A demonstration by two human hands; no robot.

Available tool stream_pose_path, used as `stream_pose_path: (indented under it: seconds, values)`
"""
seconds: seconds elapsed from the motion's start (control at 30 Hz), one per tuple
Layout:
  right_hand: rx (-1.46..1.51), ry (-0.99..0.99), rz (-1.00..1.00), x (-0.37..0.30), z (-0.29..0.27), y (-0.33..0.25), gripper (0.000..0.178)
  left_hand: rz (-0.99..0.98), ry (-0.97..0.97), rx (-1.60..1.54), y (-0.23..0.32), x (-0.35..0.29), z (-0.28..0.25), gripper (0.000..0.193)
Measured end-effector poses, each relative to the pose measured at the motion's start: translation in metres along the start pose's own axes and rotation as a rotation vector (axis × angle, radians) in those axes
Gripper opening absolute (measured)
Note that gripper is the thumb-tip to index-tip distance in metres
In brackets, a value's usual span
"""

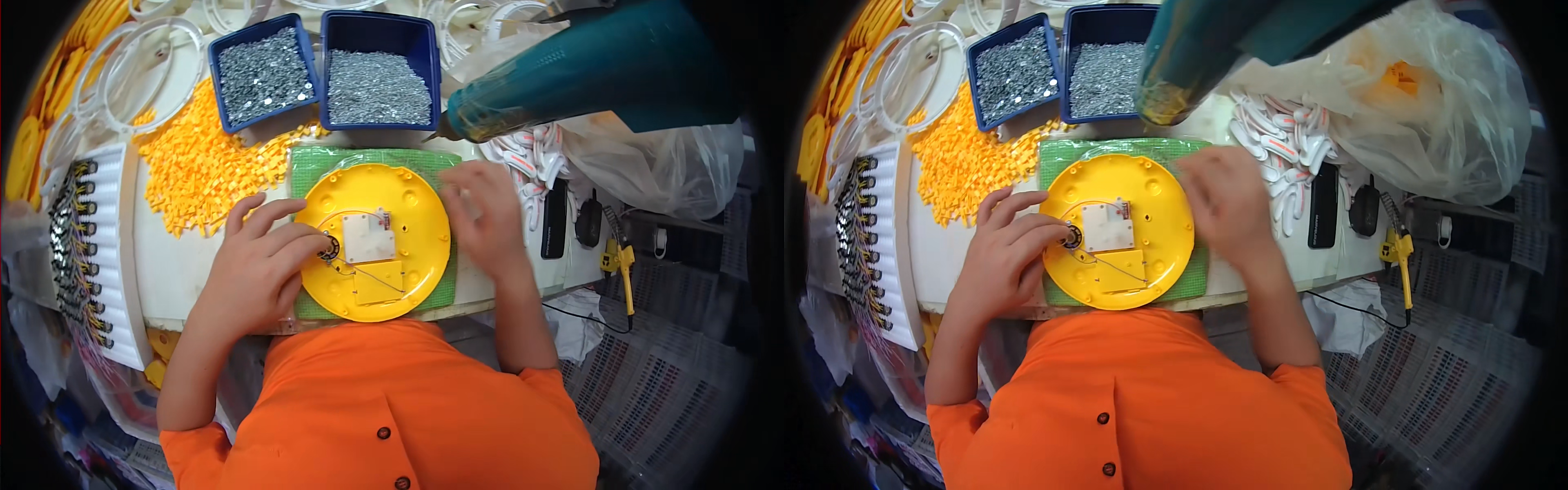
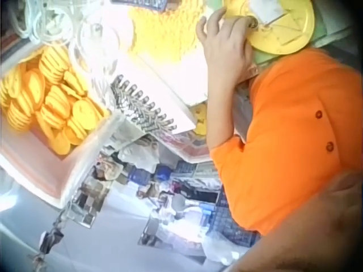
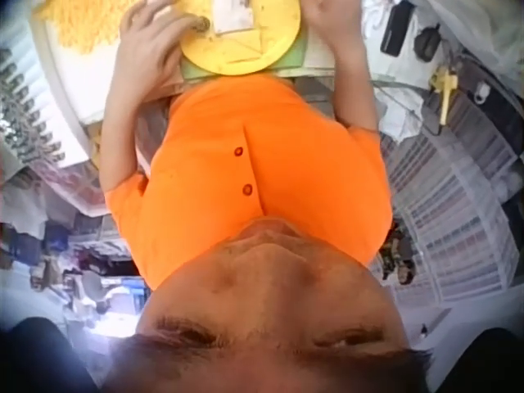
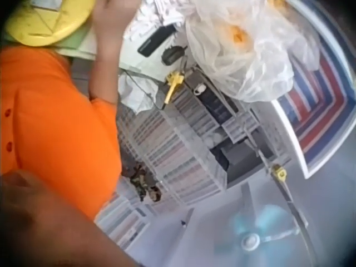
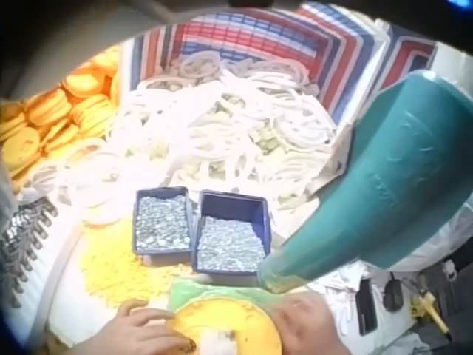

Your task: Assembling small electrical components using a specialized jig and power tools.

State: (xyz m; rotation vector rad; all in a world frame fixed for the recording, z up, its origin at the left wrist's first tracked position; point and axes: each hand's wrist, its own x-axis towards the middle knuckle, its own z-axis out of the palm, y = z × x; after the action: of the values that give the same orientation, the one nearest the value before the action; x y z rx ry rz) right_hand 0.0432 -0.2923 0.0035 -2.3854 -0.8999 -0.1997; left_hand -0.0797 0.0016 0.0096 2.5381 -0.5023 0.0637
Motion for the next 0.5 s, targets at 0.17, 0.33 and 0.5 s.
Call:
stream_pose_path:
  seconds: [0.17,0.33,0.5]
  values:
    - [-0.398,-0.039,0.23,-0.021,-0.036,0.056,0.015,-0.056,0.047,-0.07,-0.004,-0.006,0.008,0.036]
    - [-0.509,0.009,0.324,-0.039,-0.023,0.074,0.017,-0.138,0.072,-0.275,0.0,-0.007,0.015,0.039]
    - [-0.453,0.139,0.277,-0.023,-0.018,0.05,0.018,-0.176,0.143,-0.228,0.01,-0.005,0.029,0.047]
